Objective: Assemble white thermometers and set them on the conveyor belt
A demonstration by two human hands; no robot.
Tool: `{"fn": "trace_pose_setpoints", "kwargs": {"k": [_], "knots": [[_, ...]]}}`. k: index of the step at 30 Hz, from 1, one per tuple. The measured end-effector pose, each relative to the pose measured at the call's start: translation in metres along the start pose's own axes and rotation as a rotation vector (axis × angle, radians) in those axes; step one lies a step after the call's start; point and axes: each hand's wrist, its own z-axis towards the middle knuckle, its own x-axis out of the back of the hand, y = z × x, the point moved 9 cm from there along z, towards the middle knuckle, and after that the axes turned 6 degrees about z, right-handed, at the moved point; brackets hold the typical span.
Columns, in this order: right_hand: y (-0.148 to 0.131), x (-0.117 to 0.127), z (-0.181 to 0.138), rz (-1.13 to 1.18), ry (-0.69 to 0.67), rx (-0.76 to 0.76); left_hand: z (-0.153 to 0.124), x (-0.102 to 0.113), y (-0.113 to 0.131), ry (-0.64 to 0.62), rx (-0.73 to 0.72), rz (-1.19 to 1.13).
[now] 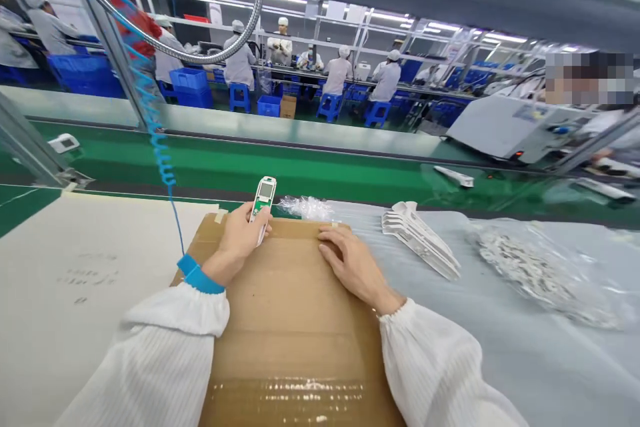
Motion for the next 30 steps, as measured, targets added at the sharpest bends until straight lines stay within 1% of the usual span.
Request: {"fn": "trace_pose_setpoints", "kwargs": {"k": [2, 3, 5, 6, 7, 9, 11, 14, 16, 18, 20, 21, 22, 23, 24, 25, 27, 28, 30], "knots": [[0.016, 0.022, -0.009, -0.068, 0.07, -0.071, -0.003, -0.009, -0.008, -0.056, 0.026, -0.028], [0.029, 0.038, -0.013, -0.133, 0.139, -0.125, -0.004, -0.01, -0.01, -0.072, 0.04, -0.042], [0.059, 0.074, -0.022, -0.325, 0.266, -0.255, -0.006, -0.01, -0.013, -0.089, 0.067, -0.084], [0.076, 0.087, -0.026, -0.443, 0.285, -0.332, -0.006, -0.011, -0.013, -0.099, 0.078, -0.106], [0.092, 0.097, -0.029, -0.555, 0.267, -0.405, -0.007, -0.012, -0.013, -0.116, 0.084, -0.123], [0.12, 0.105, -0.034, -0.708, 0.179, -0.504, -0.01, -0.016, -0.01, -0.154, 0.071, -0.157], [0.136, 0.104, -0.037, -0.745, 0.103, -0.521, -0.014, -0.02, -0.006, -0.184, 0.044, -0.187], [0.14, 0.105, -0.037, -0.713, 0.077, -0.489, -0.019, -0.025, -0.002, -0.225, 0.02, -0.228], [0.132, 0.114, -0.033, -0.685, 0.091, -0.468, -0.023, -0.028, 0.001, -0.267, 0.012, -0.263], [0.114, 0.129, -0.026, -0.61, 0.166, -0.455, -0.027, -0.03, 0.006, -0.322, 0.002, -0.301], [0.089, 0.139, -0.016, -0.397, 0.275, -0.462, -0.03, -0.031, 0.01, -0.357, -0.011, -0.321], [0.076, 0.136, -0.01, -0.212, 0.317, -0.471, -0.03, -0.03, 0.012, -0.366, -0.017, -0.319], [0.063, 0.124, -0.002, 0.036, 0.319, -0.476, -0.031, -0.03, 0.013, -0.37, -0.023, -0.308], [0.047, 0.103, 0.008, 0.327, 0.279, -0.466, -0.03, -0.03, 0.013, -0.367, -0.026, -0.288], [0.028, 0.081, 0.019, 0.599, 0.273, -0.432, -0.03, -0.029, 0.013, -0.361, -0.024, -0.262], [0.011, 0.056, 0.029, 0.819, 0.239, -0.423, -0.029, -0.028, 0.011, -0.349, -0.023, -0.238], [-0.016, 0.009, 0.043, 1.114, 0.23, -0.442, -0.025, -0.025, 0.008, -0.312, -0.033, -0.201], [-0.027, -0.013, 0.048, 1.222, 0.215, -0.45, -0.023, -0.023, 0.006, -0.287, -0.041, -0.182], [-0.044, -0.043, 0.053, 1.366, 0.191, -0.417, -0.018, -0.017, 0.001, -0.222, -0.038, -0.133]]}}
